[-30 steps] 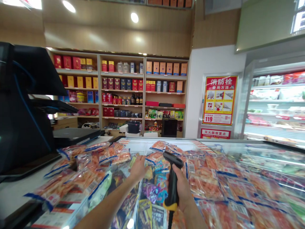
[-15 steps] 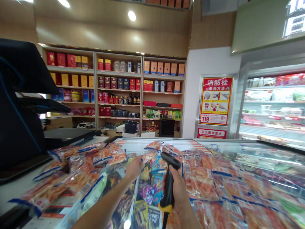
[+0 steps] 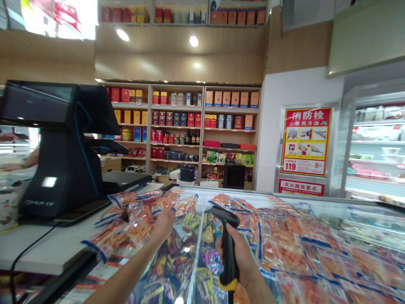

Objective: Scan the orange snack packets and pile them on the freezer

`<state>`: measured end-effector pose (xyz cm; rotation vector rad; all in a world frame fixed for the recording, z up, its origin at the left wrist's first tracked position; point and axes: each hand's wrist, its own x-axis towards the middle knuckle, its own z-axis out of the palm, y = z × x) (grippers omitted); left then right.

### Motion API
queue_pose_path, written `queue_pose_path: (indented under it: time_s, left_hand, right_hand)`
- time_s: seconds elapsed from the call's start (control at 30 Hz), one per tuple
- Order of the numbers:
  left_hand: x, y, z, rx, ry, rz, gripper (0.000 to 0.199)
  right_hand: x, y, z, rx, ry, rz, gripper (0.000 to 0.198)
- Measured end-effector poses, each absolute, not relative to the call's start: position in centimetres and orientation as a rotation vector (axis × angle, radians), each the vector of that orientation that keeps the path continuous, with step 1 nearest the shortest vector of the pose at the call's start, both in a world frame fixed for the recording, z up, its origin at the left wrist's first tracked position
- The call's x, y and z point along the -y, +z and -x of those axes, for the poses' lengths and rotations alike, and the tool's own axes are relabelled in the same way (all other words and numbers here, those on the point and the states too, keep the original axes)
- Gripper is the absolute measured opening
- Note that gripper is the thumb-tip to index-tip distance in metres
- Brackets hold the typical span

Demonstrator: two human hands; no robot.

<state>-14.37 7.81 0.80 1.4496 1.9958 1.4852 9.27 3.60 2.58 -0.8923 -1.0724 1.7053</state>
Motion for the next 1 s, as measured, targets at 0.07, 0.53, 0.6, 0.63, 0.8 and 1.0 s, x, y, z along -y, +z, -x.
queue_pose_path:
  time_s: [0.07, 0.53, 0.6, 0.63, 0.8, 1.0]
  left_hand:
    - [-6.6, 0.2, 13.8, -2.057, 1.39, -1.717, 0.034]
    - [-6.1, -3.5, 9.9, -2.089, 0.605, -2.382, 0.057]
    - [-6.4, -3.2, 10.6, -2.174, 0.678, -2.285, 0.05]
    - [-6.7, -3.0, 11.2, -2.24, 0.727, -2.203, 0.048]
    - [-8.1, -2.1, 14.2, -2.433, 0.81, -1.743, 0.046]
    - [-8.4, -2.8, 15.1, -2.374, 0.934, -1.596, 0.031]
  right_hand:
    - [-3.3, 3.2, -9.3, 1.076, 1.712, 0.879, 0.039]
    - [-3.5, 3.2, -9.0, 1.015, 1.726, 0.891, 0.037]
    - [-3.3, 3.5, -8.9, 1.032, 1.719, 0.898, 0.037]
    - [-3.2, 3.6, -8.9, 1.031, 1.714, 0.903, 0.037]
    - [-2.8, 3.5, -8.6, 1.034, 1.733, 0.909, 0.037]
    - [-2.9, 2.8, -8.1, 1.016, 1.758, 0.947, 0.036]
